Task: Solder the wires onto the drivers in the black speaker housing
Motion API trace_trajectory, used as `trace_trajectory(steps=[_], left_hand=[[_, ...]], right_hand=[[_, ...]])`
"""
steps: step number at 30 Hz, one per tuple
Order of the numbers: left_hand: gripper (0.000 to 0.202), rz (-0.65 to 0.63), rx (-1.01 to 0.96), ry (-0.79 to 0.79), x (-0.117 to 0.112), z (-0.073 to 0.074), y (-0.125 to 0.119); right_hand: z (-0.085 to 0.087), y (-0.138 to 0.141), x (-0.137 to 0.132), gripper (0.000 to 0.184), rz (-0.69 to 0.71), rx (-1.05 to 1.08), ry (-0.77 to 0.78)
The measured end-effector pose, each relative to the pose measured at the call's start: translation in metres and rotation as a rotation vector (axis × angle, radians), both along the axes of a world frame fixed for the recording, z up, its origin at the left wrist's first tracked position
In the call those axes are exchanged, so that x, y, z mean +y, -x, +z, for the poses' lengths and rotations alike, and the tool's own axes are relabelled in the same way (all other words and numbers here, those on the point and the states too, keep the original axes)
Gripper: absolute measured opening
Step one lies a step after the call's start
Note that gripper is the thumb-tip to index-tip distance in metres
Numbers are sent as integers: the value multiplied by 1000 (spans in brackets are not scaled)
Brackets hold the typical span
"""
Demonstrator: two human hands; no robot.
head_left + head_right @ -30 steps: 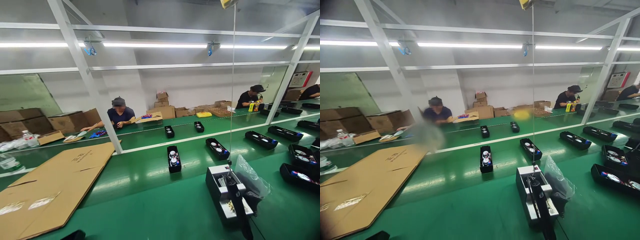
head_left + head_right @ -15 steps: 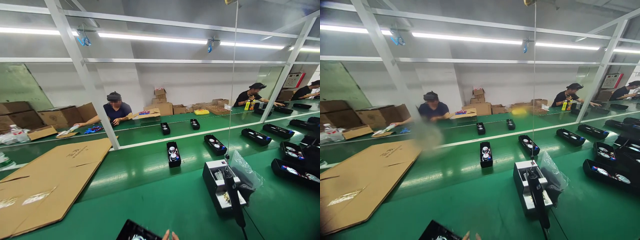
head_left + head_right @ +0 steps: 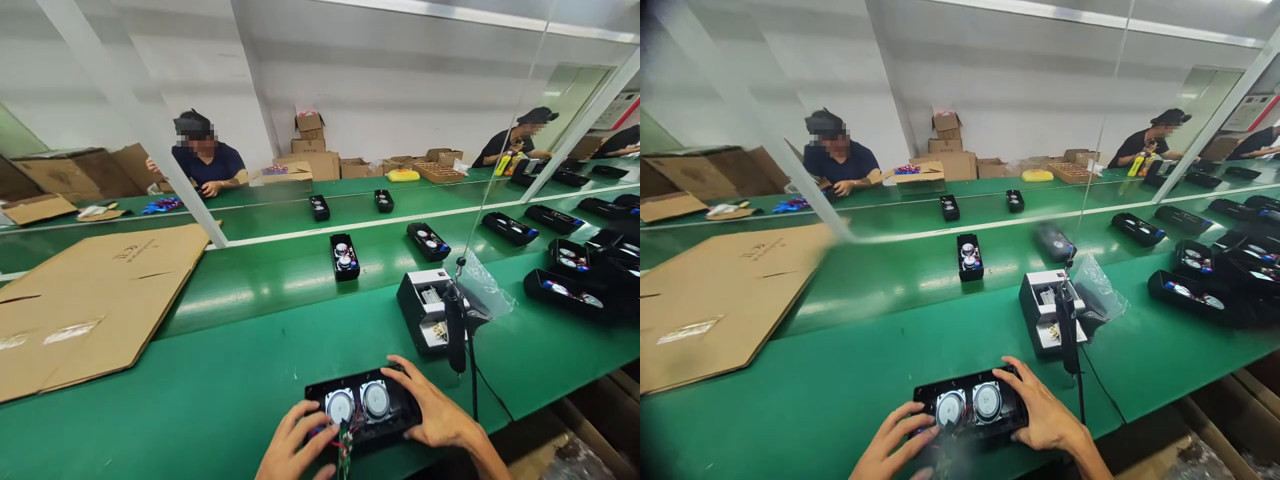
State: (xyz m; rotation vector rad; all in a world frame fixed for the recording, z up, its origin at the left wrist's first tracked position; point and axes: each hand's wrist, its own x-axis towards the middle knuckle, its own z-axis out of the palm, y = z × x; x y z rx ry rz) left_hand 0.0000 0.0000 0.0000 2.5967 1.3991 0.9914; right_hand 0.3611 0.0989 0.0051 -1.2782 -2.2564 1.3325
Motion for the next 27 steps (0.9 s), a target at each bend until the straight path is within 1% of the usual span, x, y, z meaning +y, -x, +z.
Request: trace_trajectory(steps=[1, 2, 4, 6, 8, 9, 11, 13, 14, 16, 18, 20, 22, 24, 27], left_hand=[[42, -28, 13, 5, 3, -3, -5], [45, -58, 25, 6, 5, -6, -10], [47, -116, 24, -4, 10, -8, -18], [37, -142, -36, -11, 14, -7, -26], [20, -116, -118, 9, 17, -1, -33], [15, -98, -157, 20, 19, 2, -36], [17, -91, -225, 40, 22, 10, -40], [25, -141, -267, 61, 25, 18, -41], [27, -174, -275, 72, 26, 21, -39], [26, -185, -269, 101, 27, 24, -35], [23, -115, -274, 124, 27, 25, -30], [19, -13, -306, 161, 25, 24, -27], [18, 7, -345, 187, 23, 24, -27], [25, -14, -338, 180, 21, 26, -28], [33, 7, -184, 191, 16, 33, -28]], right_hand=[[3, -1, -6, 104, -45, 0, -26], [4, -1, -13, 97, -97, 22, -75], [4, 6, -30, 71, -177, 129, -246], [2, 22, -47, 47, -181, 271, -451], [-3, 44, -60, 35, -137, 376, -613], [-6, 57, -65, 33, -126, 407, -670], [-13, 82, -72, 28, -158, 461, -730], [-15, 97, -73, 27, -193, 504, -738], [-14, 100, -72, 28, -193, 511, -736], [-5, 97, -66, 29, -159, 465, -732], [7, 86, -58, 31, -108, 378, -713], [19, 75, -50, 33, -82, 311, -649], [25, 68, -43, 35, -73, 298, -614], [28, 67, -40, 36, -15, 295, -660], [30, 73, -38, 39, 143, 184, -746]])
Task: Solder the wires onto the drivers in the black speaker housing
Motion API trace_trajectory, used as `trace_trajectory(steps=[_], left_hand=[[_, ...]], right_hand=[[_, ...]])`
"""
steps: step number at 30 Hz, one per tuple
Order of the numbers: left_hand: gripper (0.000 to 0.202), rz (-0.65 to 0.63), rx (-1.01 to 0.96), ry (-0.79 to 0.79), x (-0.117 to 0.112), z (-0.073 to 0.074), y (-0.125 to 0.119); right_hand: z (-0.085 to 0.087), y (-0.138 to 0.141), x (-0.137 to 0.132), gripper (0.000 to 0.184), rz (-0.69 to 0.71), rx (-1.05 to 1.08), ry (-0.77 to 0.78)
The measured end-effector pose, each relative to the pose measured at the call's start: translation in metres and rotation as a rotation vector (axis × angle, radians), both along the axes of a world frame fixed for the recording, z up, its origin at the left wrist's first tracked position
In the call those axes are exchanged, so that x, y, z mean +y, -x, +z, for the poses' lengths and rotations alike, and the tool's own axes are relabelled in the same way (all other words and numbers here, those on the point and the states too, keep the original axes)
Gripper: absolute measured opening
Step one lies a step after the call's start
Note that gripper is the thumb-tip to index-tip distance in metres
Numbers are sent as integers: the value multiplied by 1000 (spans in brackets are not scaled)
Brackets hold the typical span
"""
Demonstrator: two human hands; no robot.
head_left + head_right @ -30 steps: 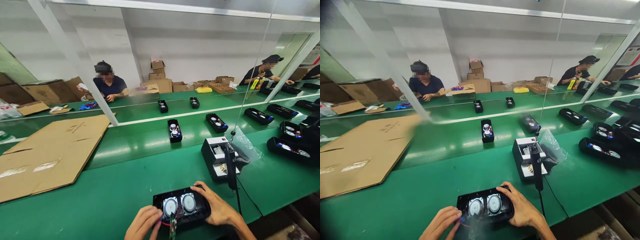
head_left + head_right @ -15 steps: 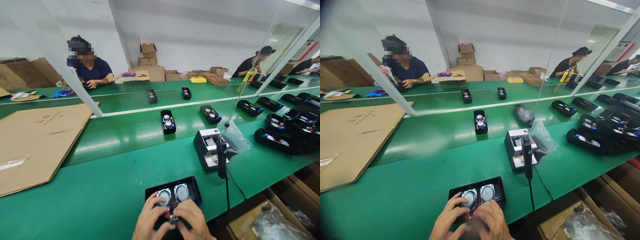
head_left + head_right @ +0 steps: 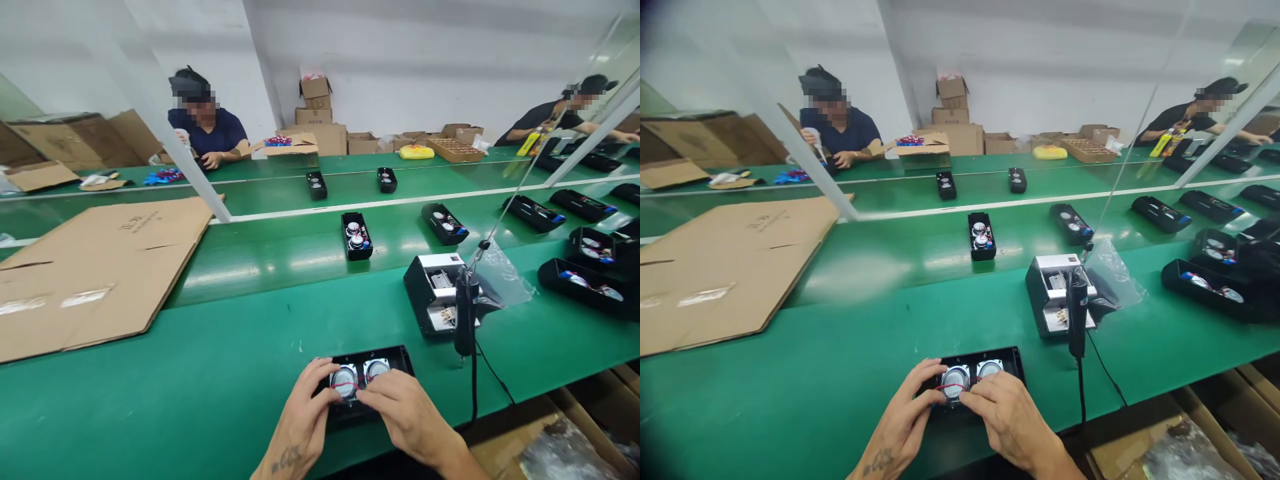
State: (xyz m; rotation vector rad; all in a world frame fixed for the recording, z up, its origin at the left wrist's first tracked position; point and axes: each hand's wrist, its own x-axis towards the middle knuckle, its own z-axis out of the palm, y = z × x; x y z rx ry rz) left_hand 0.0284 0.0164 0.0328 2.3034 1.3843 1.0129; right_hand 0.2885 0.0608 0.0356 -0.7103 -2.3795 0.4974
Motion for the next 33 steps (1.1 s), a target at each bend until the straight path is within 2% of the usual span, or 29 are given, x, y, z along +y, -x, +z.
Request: trace_trajectory(steps=[4, 6, 9, 13, 18, 22, 27, 33], left_hand=[[39, -28, 245, 102, -7, 1, 1], [43, -56, 315, 120, -8, -7, 1], [44, -57, 385, 109, -7, -25, -2], [29, -76, 376, 73, -2, -38, -3], [25, -158, 391, 96, 4, -32, 0], [19, -166, 411, 16, 5, -34, 0], [24, -119, 442, -120, 0, -39, -5], [30, -124, 384, -49, 2, -48, -3]], right_hand=[[6, 13, -1, 33, 24, -279, 21], [9, 18, -2, 30, 46, -385, 80], [11, 22, -1, 39, 77, -459, 200], [13, 21, 3, 47, 106, -447, 314], [9, 20, -3, 39, 73, -395, 362], [-5, 18, -16, 38, 25, -282, 318], [-15, 19, -30, 44, -4, -197, 247], [-23, 23, -35, 32, -52, -241, 231]])
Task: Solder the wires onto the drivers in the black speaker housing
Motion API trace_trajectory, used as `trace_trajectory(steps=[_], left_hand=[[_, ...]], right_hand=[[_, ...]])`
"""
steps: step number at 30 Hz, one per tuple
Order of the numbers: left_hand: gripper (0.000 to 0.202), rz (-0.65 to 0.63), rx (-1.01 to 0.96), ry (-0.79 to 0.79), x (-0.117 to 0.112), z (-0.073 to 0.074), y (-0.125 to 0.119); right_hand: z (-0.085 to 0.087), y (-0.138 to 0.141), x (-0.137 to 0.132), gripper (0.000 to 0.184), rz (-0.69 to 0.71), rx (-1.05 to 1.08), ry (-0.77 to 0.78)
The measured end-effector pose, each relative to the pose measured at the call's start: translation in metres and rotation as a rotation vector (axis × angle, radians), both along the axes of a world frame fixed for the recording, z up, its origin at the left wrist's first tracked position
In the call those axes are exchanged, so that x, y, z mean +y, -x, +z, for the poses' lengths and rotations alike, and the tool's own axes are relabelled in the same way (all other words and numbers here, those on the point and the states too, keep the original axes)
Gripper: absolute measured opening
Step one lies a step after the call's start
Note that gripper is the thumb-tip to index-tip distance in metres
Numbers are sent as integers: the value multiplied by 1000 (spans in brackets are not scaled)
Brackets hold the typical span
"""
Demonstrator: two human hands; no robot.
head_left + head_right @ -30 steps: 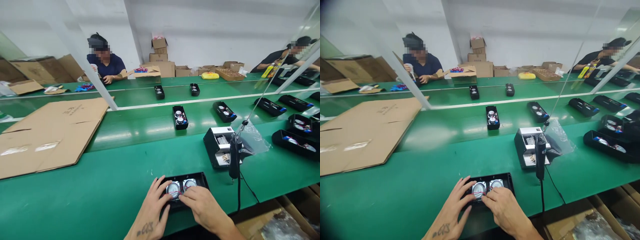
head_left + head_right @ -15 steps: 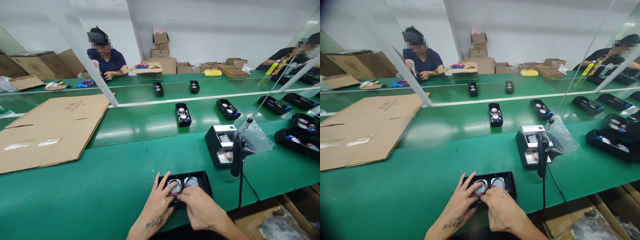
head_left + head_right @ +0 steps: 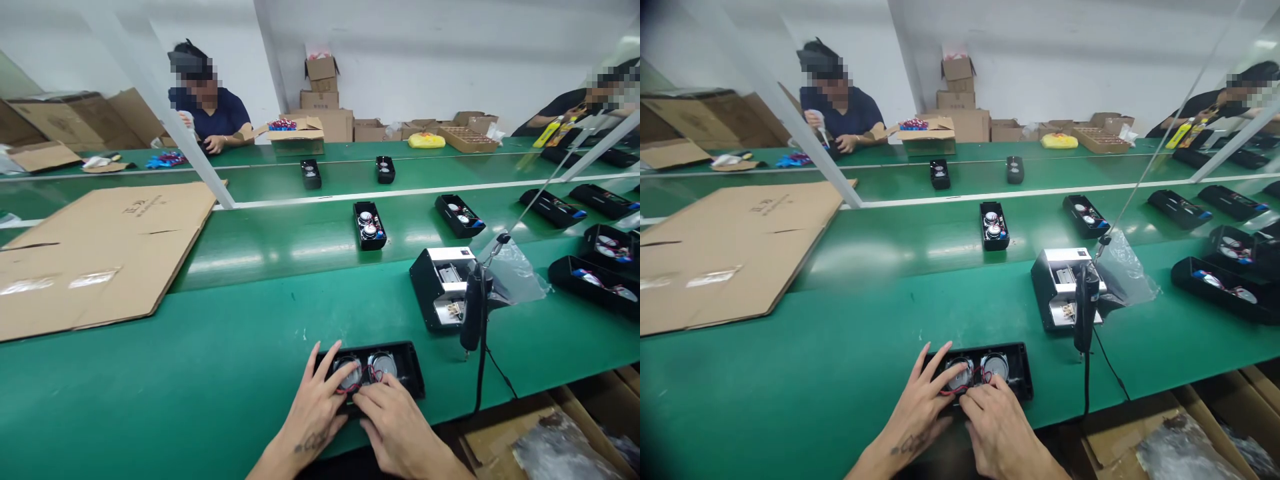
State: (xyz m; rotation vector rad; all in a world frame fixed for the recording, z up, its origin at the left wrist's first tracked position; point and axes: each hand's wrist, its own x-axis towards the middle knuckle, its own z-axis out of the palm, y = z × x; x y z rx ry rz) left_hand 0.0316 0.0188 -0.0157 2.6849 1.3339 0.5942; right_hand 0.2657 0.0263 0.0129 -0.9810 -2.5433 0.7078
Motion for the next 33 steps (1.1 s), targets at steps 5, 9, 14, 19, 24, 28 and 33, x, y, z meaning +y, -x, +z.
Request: trace_trajectory(steps=[5, 9, 14, 19, 24, 28, 33], left_hand=[[30, -30, -14, 142, 18, 5, -1], [22, -46, -120, 486, 51, 28, 2], [31, -44, -189, 657, 94, 52, 10], [44, -51, -224, 767, 110, 61, 11], [43, -28, -245, 812, 110, 63, 10], [42, -32, -243, 831, 110, 64, 12], [41, -42, -242, 824, 109, 60, 13]], right_hand=[[15, 4, 27, 27, 47, -111, 92], [52, 10, 67, 23, 42, -280, 285], [76, 20, 99, 44, 59, -338, 309], [77, 31, 108, 44, 54, -372, 303], [75, 34, 108, 38, 36, -392, 304], [77, 32, 109, 39, 32, -402, 300], [81, 32, 109, 36, 43, -404, 281]])
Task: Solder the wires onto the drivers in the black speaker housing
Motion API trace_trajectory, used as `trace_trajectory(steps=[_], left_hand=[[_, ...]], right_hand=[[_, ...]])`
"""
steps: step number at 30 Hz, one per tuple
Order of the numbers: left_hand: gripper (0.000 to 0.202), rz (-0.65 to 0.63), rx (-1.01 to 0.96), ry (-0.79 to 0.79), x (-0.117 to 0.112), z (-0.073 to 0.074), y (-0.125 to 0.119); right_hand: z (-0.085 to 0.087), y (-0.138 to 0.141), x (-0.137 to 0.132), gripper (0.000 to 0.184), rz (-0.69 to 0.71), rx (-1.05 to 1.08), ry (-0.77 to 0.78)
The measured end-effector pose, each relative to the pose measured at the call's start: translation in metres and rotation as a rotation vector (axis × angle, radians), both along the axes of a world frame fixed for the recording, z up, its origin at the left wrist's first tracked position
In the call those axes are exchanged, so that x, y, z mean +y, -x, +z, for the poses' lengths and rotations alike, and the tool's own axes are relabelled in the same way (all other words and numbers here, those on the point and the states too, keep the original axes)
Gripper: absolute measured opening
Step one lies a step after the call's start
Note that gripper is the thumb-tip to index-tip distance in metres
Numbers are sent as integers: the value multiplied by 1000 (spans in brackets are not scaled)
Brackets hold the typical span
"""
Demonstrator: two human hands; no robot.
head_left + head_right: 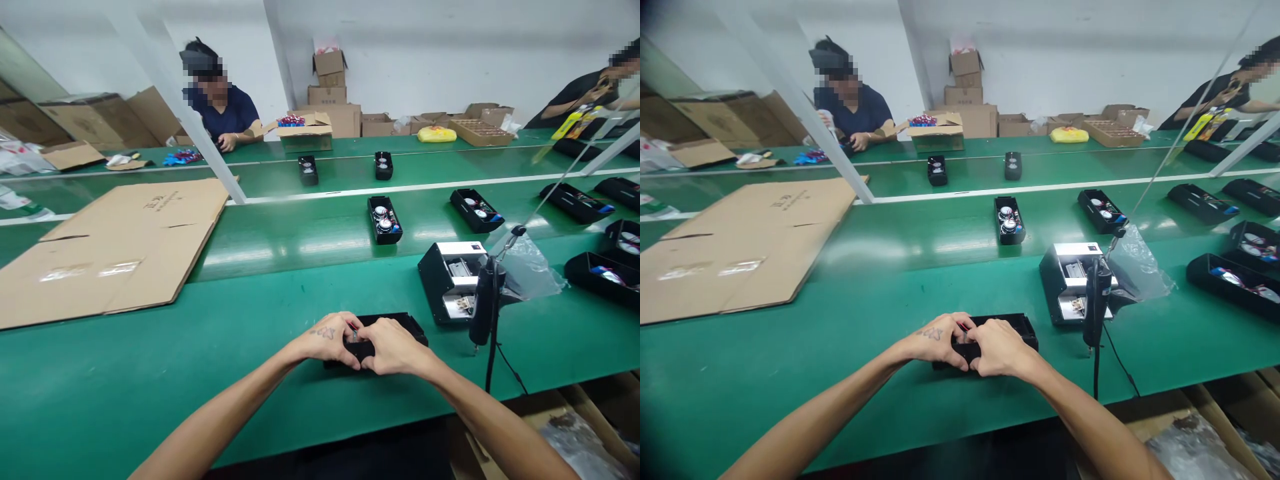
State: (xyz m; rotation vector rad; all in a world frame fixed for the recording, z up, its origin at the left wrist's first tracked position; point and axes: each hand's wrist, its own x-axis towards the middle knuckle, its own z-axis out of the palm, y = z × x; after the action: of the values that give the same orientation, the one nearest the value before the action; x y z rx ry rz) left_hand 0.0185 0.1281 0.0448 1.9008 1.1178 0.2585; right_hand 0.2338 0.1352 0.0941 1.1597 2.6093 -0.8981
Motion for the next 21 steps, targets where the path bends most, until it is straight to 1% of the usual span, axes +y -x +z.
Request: trace_trajectory(steps=[3, 7, 9, 12, 14, 16, 18, 19, 20, 21], left_hand=[[43, -9, -19, -18, -1, -3, -1], [44, -27, -49, -61, -2, -6, -2], [43, -39, -51, -89, -3, -6, -2], [37, -40, -25, -150, -11, -7, -3], [29, -31, 6, -198, -22, -10, -4], [27, -31, 37, -239, -36, -16, -6], [25, -53, 73, -318, -52, -27, -8], [23, -67, 91, -379, -59, -33, -8], [21, -78, 108, -452, -66, -39, -8], [20, -86, 122, -530, -72, -45, -8]], right_hand=[[-4, 0, -1, 37, 11, 4, -12], [-15, 2, -5, 46, 41, 27, -39], [-18, 3, -8, 48, 44, 34, -53], [-15, -1, -15, 46, 32, 32, -40], [-12, -13, -18, 41, 29, 105, -13], [-11, -30, -20, 30, -47, 296, -13], [-15, -48, -19, 18, -191, 491, -75], [-18, -55, -17, 15, -249, 540, -118], [-22, -60, -16, 16, -277, 546, -155], [-27, -63, -16, 16, -277, 518, -175]])
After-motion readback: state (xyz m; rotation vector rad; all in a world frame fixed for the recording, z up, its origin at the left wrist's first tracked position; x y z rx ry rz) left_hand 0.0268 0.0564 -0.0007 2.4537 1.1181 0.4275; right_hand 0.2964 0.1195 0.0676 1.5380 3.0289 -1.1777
